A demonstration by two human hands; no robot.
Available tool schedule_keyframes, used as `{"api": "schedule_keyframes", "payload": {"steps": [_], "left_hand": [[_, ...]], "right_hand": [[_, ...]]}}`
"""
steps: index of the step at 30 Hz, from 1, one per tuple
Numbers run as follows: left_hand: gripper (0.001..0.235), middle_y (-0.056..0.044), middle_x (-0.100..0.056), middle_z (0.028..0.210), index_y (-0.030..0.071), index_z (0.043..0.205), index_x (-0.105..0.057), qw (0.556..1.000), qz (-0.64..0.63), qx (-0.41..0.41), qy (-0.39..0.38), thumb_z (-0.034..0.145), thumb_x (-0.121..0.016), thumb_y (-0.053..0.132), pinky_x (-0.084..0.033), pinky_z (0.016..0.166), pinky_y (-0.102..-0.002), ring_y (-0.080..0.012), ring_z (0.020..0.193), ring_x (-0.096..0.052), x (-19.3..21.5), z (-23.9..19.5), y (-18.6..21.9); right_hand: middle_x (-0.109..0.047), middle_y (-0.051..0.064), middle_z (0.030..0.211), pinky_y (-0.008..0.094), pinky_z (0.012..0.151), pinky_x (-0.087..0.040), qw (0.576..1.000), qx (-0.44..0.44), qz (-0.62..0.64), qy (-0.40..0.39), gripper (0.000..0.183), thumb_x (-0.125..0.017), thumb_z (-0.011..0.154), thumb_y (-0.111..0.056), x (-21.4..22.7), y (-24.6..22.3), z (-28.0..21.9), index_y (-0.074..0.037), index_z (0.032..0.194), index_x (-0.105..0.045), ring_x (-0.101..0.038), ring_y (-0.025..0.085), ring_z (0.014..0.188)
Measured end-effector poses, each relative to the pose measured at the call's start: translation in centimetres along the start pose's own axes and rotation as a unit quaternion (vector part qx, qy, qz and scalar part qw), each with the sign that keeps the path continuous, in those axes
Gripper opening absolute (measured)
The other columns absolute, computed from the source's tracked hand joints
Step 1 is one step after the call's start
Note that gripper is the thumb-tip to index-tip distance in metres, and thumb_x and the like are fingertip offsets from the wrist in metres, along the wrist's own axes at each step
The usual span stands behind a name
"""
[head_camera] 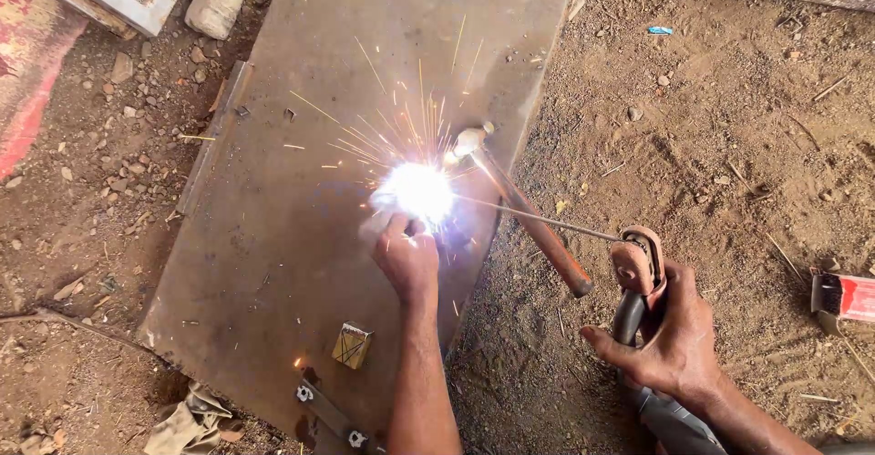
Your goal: The recorder is welding metal components onto a flat plate.
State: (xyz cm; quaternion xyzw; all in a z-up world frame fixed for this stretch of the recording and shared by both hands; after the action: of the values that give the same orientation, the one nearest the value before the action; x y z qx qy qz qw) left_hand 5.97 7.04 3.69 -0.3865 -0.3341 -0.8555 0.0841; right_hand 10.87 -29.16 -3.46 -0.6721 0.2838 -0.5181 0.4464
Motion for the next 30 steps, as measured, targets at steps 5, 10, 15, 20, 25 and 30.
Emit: {"api": "schedule_keyframes", "payload": {"steps": [5, 10, 15, 20, 25, 30], "left_hand": [[0.028, -0.013, -0.069, 0.107, 0.006, 0.112, -0.068, 0.978, -0.186, 0.096, -0.01, 0.083, -0.069, 0.008, -0.052, 0.084, -0.035, -0.0282, 0.095, -0.065, -4.9, -1.8, -8.8], [0.021, -0.012, -0.069, 0.105, 0.006, 0.112, -0.066, 0.961, -0.245, 0.13, -0.001, 0.092, -0.066, 0.015, -0.053, 0.082, -0.03, -0.0223, 0.094, -0.067, -2.8, -1.4, -5.9], [0.014, -0.014, -0.079, 0.09, 0.007, 0.099, -0.078, 0.993, -0.052, 0.105, 0.021, 0.089, -0.075, 0.016, -0.057, 0.071, -0.037, -0.0255, 0.079, -0.077, 0.4, -0.2, -2.0], [0.012, -0.014, -0.078, 0.088, 0.006, 0.097, -0.079, 0.996, -0.045, 0.066, 0.03, 0.087, -0.078, 0.014, -0.058, 0.069, -0.038, -0.0259, 0.077, -0.077, -0.3, 0.5, -1.7], [0.012, -0.014, -0.078, 0.084, 0.006, 0.095, -0.08, 0.996, -0.04, 0.077, 0.016, 0.086, -0.079, 0.014, -0.058, 0.067, -0.037, -0.0247, 0.073, -0.078, -0.5, 0.6, -0.9], [0.01, -0.014, -0.077, 0.083, 0.007, 0.093, -0.078, 0.995, -0.062, 0.075, 0.019, 0.085, -0.077, 0.012, -0.059, 0.066, -0.039, -0.0258, 0.074, -0.077, -0.9, 0.2, -1.5]], "right_hand": [[-0.066, 0.016, 0.082, 0.04, 0.062, -0.061, 1.0, -0.002, 0.0, 0.004, 0.1, -0.094, 0.054, -0.044, 0.2, -0.7, -0.2, 0.004, 0.125, -0.042, -0.072, 0.025, 0.067], [-0.064, 0.015, 0.079, 0.039, 0.057, -0.061, 1.0, 0.006, -0.004, 0.022, 0.098, -0.091, 0.055, -0.044, 0.7, 0.1, -0.5, 0.004, 0.125, -0.043, -0.07, 0.025, 0.063], [-0.066, 0.014, 0.077, 0.037, 0.056, -0.063, 1.0, -0.001, 0.001, 0.017, 0.098, -0.089, 0.056, -0.045, 0.5, 0.4, -0.1, 0.005, 0.127, -0.043, -0.072, 0.025, 0.063], [-0.067, 0.015, 0.074, 0.038, 0.056, -0.063, 1.0, -0.014, -0.01, 0.009, 0.101, -0.09, 0.056, -0.045, 0.3, -0.4, 0.3, 0.005, 0.129, -0.042, -0.073, 0.025, 0.061], [-0.066, 0.016, 0.079, 0.037, 0.053, -0.065, 1.0, -0.011, -0.019, -0.009, 0.102, -0.09, 0.057, -0.045, -0.3, 0.0, 0.4, 0.006, 0.129, -0.039, -0.073, 0.024, 0.062], [-0.069, 0.018, 0.08, 0.038, 0.064, -0.062, 1.0, -0.006, 0.008, 0.007, 0.103, -0.093, 0.054, -0.043, 0.0, -1.2, 0.3, 0.006, 0.128, -0.039, -0.074, 0.024, 0.067]]}}
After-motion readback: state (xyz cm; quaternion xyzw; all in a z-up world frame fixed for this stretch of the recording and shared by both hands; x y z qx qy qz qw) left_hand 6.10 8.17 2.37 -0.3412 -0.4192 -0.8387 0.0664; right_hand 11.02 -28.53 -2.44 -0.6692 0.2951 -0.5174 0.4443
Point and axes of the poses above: each hand's wrist, its own z-axis towards the middle knuckle, its own x-axis out of the back of the hand, y = z × x, the point moved 10 cm from there along z, towards the middle knuckle
